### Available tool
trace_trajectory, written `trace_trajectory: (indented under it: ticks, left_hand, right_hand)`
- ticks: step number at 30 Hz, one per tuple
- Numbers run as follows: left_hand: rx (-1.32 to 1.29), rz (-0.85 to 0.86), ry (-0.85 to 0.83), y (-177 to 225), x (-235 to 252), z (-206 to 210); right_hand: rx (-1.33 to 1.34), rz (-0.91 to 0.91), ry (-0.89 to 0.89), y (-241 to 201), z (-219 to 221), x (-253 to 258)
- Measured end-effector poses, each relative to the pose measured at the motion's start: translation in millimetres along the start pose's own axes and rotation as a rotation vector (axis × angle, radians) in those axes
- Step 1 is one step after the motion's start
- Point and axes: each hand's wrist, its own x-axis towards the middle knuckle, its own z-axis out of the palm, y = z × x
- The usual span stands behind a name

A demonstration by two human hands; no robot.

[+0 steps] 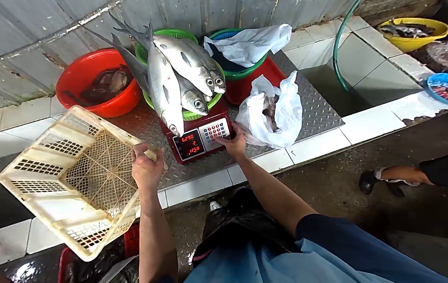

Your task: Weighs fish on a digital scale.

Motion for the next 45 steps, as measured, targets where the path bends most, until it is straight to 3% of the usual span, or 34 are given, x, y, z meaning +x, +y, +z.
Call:
trace_trajectory:
  ticks: [13,23,35,41,45]
  left_hand:
    - [0.061,-0.008,-0.006,4.1,-2.6,-0.9]
    - [0.087,-0.007,0.008,7.2,-3.0,-0.2]
    - [0.093,-0.015,0.002,11.5,-3.4,0.2]
    - [0.106,-0.009,0.006,10.1,-4.1,1.9]
    - [0.118,-0.002,0.021,9.2,-4.3,4.0]
  right_hand:
    - [-0.201,0.111,-0.053,-27.1,4.3,-8.8]
    - [-0.376,0.064,-0.029,-19.9,13.6,-12.7]
    - [-0.219,0.269,0.060,-45.9,21.8,-2.3]
    - [-0.180,0.233,0.032,-33.9,15.0,1.2]
    - [0.045,0.249,0.110,-34.8,8.5,14.6]
